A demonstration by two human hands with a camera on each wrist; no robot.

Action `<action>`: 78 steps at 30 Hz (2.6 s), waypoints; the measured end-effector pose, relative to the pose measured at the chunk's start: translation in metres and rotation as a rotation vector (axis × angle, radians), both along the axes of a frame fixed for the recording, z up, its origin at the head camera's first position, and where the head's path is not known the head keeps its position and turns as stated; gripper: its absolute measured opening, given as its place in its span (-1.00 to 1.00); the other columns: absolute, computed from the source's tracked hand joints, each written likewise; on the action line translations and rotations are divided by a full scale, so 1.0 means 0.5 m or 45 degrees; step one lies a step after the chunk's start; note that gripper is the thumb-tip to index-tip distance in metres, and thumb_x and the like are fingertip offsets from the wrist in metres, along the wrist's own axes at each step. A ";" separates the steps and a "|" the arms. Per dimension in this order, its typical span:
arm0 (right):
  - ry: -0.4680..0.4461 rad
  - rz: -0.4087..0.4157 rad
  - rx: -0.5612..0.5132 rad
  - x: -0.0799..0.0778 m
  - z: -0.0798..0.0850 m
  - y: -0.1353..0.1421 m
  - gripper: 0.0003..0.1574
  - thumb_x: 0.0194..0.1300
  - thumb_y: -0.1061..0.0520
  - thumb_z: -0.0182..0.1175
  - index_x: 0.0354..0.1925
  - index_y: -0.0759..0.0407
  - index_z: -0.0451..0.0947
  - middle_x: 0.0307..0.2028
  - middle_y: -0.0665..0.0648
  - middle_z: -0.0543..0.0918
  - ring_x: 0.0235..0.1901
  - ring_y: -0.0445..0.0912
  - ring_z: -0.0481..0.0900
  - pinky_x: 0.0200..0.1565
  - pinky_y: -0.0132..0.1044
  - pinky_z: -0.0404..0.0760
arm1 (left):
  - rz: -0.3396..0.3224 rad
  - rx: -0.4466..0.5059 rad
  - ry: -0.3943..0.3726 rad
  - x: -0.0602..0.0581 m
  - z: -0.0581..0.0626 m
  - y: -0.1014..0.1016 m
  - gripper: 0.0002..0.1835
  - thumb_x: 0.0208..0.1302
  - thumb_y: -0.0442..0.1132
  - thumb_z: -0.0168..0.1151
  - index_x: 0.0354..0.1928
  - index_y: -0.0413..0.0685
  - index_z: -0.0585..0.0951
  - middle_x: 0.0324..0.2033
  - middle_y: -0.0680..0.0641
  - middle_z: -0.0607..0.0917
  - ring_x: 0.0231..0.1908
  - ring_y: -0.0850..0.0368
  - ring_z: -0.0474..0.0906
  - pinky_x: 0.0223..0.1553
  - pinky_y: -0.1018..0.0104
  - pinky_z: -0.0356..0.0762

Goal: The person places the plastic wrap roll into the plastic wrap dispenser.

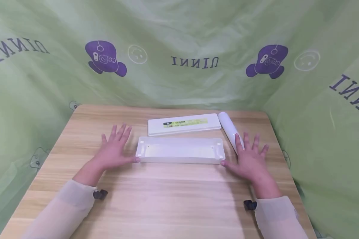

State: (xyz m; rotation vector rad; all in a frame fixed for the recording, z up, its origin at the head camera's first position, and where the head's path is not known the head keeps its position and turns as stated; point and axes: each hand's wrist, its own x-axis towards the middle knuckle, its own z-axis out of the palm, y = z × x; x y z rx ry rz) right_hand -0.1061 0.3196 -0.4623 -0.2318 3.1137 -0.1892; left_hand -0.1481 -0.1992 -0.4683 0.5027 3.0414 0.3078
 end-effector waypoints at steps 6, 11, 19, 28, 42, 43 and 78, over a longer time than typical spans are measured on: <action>-0.044 -0.021 -0.111 -0.004 -0.008 0.019 0.60 0.02 -0.67 0.12 0.53 0.09 -0.51 0.50 0.29 -0.47 0.40 0.44 -0.49 0.27 0.45 -0.42 | -0.039 0.341 -0.147 -0.003 -0.013 0.005 0.45 -0.29 0.59 0.35 0.57 0.19 -0.19 0.53 -0.05 -0.01 0.50 -0.13 -0.23 0.39 -0.30 -0.09; -0.059 -0.035 -0.197 -0.012 -0.018 0.031 0.62 0.00 -0.63 0.19 0.54 0.18 -0.45 0.48 0.48 -0.20 0.35 0.53 -0.06 0.25 0.45 0.01 | -0.037 0.524 -0.257 -0.002 -0.020 0.008 0.42 -0.30 0.35 0.57 0.57 0.19 -0.09 0.51 -0.07 0.06 0.49 -0.06 -0.10 0.41 -0.12 0.03; -0.135 -0.146 -0.317 -0.011 -0.023 0.041 0.55 0.10 -0.59 0.14 0.51 0.14 -0.56 0.27 0.69 0.19 0.14 0.57 0.30 0.06 0.44 0.35 | -0.061 0.609 -0.268 -0.001 -0.043 0.022 0.31 -0.28 0.23 0.63 0.53 0.08 0.11 0.44 -0.03 0.26 0.42 -0.06 0.14 0.39 -0.03 0.12; -0.124 -0.173 -0.293 -0.009 -0.032 0.049 0.42 0.22 -0.54 0.06 0.53 0.26 -0.40 0.17 0.71 0.31 0.03 0.55 0.42 -0.06 0.40 0.46 | -0.011 0.662 -0.267 -0.005 -0.058 0.033 0.26 -0.32 0.38 0.55 0.50 0.17 0.21 0.35 -0.12 0.39 0.36 -0.10 0.25 0.35 -0.06 0.21; 0.012 -0.141 -0.321 -0.011 -0.044 0.052 0.07 0.36 -0.25 0.16 0.48 0.37 0.00 0.09 0.68 0.41 -0.02 0.55 0.45 -0.04 0.43 0.43 | 0.008 0.709 -0.266 -0.002 -0.063 0.030 0.20 -0.27 0.25 0.62 0.48 0.20 0.23 0.36 -0.10 0.38 0.37 -0.05 0.23 0.37 0.00 0.18; 0.015 -0.146 -0.324 -0.012 -0.046 0.053 0.06 0.36 -0.25 0.16 0.48 0.36 0.02 0.10 0.67 0.41 -0.01 0.55 0.44 -0.03 0.43 0.42 | 0.011 0.711 -0.266 -0.002 -0.063 0.030 0.20 -0.27 0.25 0.62 0.48 0.20 0.24 0.36 -0.10 0.38 0.37 -0.05 0.23 0.37 0.00 0.18; 0.154 -0.115 -0.444 -0.011 -0.016 0.061 -0.09 0.35 -0.13 0.22 0.42 0.36 0.18 -0.01 0.66 0.50 -0.16 0.47 0.56 -0.17 0.38 0.52 | 0.012 0.709 -0.263 -0.005 -0.075 0.026 0.22 -0.31 0.39 0.55 0.48 0.22 0.23 0.36 -0.05 0.38 0.37 -0.01 0.23 0.37 0.03 0.18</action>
